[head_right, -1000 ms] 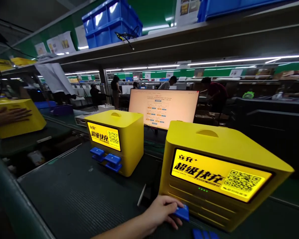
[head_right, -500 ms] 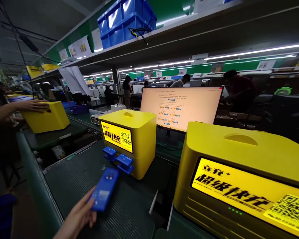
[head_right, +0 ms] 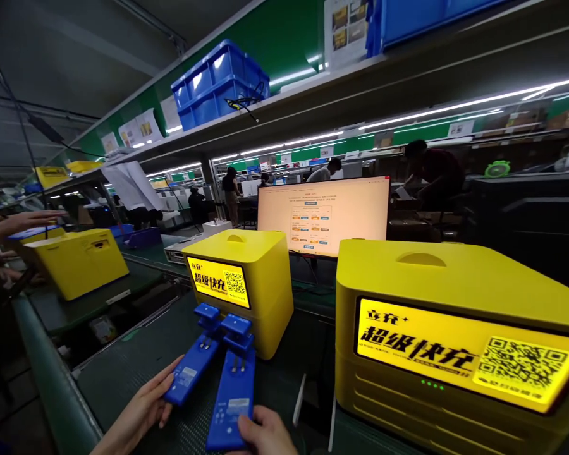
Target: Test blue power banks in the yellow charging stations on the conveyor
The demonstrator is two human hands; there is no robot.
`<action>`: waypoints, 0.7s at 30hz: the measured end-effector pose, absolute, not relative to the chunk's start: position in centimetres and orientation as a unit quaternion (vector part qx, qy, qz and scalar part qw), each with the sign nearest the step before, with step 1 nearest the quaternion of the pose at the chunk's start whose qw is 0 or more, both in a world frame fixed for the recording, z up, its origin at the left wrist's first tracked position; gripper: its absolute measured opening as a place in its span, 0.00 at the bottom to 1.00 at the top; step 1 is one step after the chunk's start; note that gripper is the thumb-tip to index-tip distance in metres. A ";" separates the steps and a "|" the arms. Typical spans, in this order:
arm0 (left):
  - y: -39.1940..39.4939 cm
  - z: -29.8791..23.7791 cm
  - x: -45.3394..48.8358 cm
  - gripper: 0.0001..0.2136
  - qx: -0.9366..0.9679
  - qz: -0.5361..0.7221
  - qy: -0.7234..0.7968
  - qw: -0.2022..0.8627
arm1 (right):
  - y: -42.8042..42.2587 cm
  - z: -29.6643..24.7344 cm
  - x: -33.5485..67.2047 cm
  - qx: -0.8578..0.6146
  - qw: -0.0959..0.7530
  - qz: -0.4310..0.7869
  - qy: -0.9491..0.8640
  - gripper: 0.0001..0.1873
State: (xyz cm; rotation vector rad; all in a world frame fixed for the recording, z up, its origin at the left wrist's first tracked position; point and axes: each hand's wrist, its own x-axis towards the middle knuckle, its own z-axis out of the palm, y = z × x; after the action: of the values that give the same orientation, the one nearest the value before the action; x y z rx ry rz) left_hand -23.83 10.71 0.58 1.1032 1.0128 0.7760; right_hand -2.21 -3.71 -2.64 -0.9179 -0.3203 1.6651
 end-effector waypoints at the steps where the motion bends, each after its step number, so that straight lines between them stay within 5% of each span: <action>1: 10.9 0.7 -23.6 0.30 0.488 0.340 0.448 0.667 | -2.7 -1.9 -3.7 -0.403 0.578 0.703 -0.099 0.31; 5: 12.1 1.7 -21.2 0.23 0.464 0.381 0.464 0.651 | -0.4 0.2 -7.5 -0.411 0.615 0.673 -0.028 0.16; 9: 12.6 1.5 -17.7 0.22 0.428 0.461 0.469 0.620 | 0.0 0.2 -8.4 -0.406 0.632 0.660 -0.016 0.14; 11: 12.4 1.1 -16.3 0.22 0.416 0.496 0.461 0.607 | 0.0 -0.8 -8.6 -0.393 0.665 0.635 -0.006 0.18; 16: 11.5 1.0 -14.9 0.16 0.437 0.541 0.466 0.547 | 0.5 -3.1 -10.0 -0.357 0.732 0.579 0.034 0.47; 21: 10.6 2.1 -15.6 0.25 0.510 0.531 0.475 0.482 | 0.5 -2.8 -11.5 -0.349 0.753 0.555 0.056 0.50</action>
State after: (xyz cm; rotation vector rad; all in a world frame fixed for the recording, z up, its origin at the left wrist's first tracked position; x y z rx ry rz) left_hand -15.60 10.61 2.12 1.2420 1.1568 1.2951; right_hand -11.53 0.50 -2.82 -0.7623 0.1223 1.2104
